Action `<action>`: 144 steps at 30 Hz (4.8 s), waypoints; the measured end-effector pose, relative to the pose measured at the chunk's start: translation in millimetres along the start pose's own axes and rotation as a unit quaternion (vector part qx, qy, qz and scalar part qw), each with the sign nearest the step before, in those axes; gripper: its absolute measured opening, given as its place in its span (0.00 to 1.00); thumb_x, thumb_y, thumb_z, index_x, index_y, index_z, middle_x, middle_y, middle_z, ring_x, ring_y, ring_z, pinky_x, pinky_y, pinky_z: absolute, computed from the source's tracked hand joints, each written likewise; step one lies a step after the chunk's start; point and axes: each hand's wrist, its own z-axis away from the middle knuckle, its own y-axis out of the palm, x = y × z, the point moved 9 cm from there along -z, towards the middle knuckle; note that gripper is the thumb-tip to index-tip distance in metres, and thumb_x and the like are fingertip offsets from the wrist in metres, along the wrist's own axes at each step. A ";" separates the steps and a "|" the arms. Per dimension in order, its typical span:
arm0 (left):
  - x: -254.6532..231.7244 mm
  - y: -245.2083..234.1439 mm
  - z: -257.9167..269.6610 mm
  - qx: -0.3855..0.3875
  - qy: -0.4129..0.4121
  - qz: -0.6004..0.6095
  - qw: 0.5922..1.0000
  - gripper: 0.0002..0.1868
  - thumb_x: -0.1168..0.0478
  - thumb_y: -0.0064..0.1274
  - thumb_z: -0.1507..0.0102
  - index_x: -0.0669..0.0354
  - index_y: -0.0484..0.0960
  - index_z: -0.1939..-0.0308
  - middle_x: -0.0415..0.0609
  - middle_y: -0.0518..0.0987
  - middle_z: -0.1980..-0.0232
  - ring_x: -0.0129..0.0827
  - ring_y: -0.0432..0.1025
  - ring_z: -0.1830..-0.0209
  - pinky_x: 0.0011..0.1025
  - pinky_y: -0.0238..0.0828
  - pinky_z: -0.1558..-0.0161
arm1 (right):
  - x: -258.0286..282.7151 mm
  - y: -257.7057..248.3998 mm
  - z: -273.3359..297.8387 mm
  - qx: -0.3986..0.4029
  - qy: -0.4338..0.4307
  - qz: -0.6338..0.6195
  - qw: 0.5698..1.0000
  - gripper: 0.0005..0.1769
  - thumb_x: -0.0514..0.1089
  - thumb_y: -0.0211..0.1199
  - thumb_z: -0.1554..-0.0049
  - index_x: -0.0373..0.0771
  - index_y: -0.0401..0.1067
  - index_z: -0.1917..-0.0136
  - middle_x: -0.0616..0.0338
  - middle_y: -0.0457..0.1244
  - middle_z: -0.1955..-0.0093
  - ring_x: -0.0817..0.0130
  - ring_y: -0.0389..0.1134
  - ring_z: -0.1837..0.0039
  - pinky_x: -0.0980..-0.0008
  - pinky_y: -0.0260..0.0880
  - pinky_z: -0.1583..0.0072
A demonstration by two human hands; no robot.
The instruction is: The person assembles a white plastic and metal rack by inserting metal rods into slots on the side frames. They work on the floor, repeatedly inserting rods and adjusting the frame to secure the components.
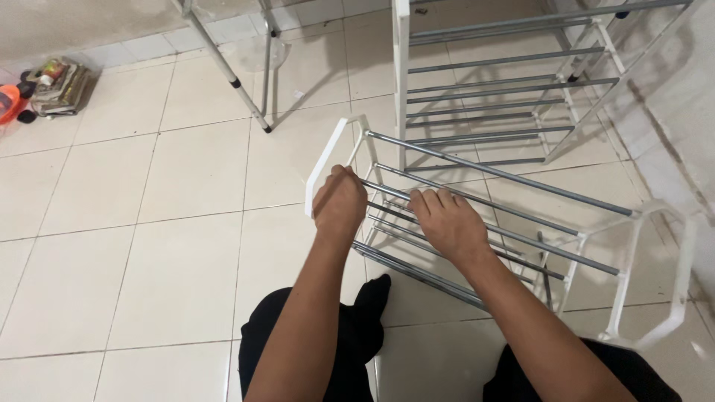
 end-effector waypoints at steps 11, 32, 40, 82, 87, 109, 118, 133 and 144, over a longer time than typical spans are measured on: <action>22.2 -14.4 31.1 -0.023 0.024 0.053 0.998 0.18 0.55 0.32 0.27 0.66 0.73 0.56 0.66 0.81 0.56 0.61 0.77 0.58 0.53 0.74 0.55 | -12.4 49.4 8.1 0.392 0.237 -0.314 0.831 0.22 0.61 0.47 0.33 0.45 0.74 0.48 0.50 0.70 0.51 0.49 0.72 0.46 0.49 0.70 0.45; 32.7 -13.6 32.2 0.041 -0.035 0.176 0.983 0.22 0.54 0.28 0.27 0.67 0.75 0.55 0.68 0.81 0.62 0.62 0.77 0.58 0.53 0.72 0.54 | 50.6 21.0 -39.5 0.114 0.094 -0.147 0.978 0.18 0.54 0.56 0.32 0.42 0.68 0.59 0.59 0.65 0.65 0.61 0.70 0.65 0.62 0.72 0.63; 24.2 -9.3 33.4 0.023 -0.018 0.161 0.986 0.22 0.54 0.30 0.27 0.67 0.76 0.57 0.68 0.81 0.62 0.62 0.77 0.59 0.53 0.72 0.55 | 23.3 97.1 -28.1 0.408 0.228 -0.542 0.699 0.29 0.59 0.49 0.30 0.32 0.70 0.59 0.45 0.60 0.69 0.34 0.59 0.60 0.40 0.60 0.56; 22.2 14.1 34.0 0.001 0.139 0.007 0.990 0.17 0.72 0.50 0.38 0.64 0.70 0.44 0.59 0.79 0.48 0.51 0.76 0.48 0.44 0.74 0.49 | 39.1 117.6 -42.8 0.329 0.258 -0.560 0.715 0.21 0.53 0.53 0.31 0.38 0.73 0.58 0.62 0.60 0.71 0.70 0.58 0.70 0.69 0.56 0.66; 20.6 21.6 28.8 0.010 0.134 -0.011 0.991 0.18 0.71 0.50 0.37 0.64 0.69 0.43 0.60 0.79 0.47 0.51 0.77 0.46 0.44 0.75 0.48 | 42.4 129.4 -35.1 0.378 0.320 -0.645 0.581 0.22 0.54 0.53 0.30 0.36 0.72 0.56 0.63 0.58 0.69 0.67 0.50 0.70 0.62 0.47 0.68; 22.9 17.1 24.5 0.025 0.118 0.029 0.992 0.13 0.70 0.48 0.36 0.61 0.72 0.48 0.59 0.80 0.49 0.52 0.77 0.49 0.45 0.75 0.51 | 41.0 129.2 -49.1 0.387 0.292 -0.636 0.601 0.17 0.53 0.53 0.31 0.40 0.72 0.55 0.65 0.57 0.67 0.64 0.57 0.64 0.64 0.50 0.66; 23.3 24.2 16.5 0.040 0.102 0.022 0.994 0.14 0.69 0.49 0.36 0.66 0.70 0.47 0.63 0.80 0.48 0.54 0.77 0.49 0.45 0.76 0.51 | 68.8 41.7 -58.0 0.097 0.131 -0.203 0.966 0.10 0.39 0.55 0.40 0.33 0.66 0.46 0.46 0.68 0.53 0.48 0.73 0.50 0.53 0.74 0.56; 17.2 21.6 22.2 0.002 0.136 0.058 0.989 0.09 0.69 0.44 0.34 0.64 0.74 0.50 0.60 0.81 0.50 0.52 0.78 0.51 0.45 0.77 0.51 | 34.1 100.6 -58.6 0.375 0.279 -0.542 0.699 0.20 0.51 0.49 0.31 0.32 0.72 0.49 0.27 0.60 0.50 0.26 0.55 0.46 0.36 0.51 0.51; 15.5 25.2 20.4 0.014 0.137 0.040 0.990 0.11 0.71 0.46 0.36 0.67 0.73 0.50 0.62 0.81 0.51 0.54 0.78 0.51 0.45 0.76 0.52 | 46.3 40.4 -74.7 0.300 0.200 -0.353 0.863 0.13 0.41 0.50 0.40 0.33 0.70 0.46 0.37 0.69 0.49 0.37 0.70 0.45 0.43 0.69 0.45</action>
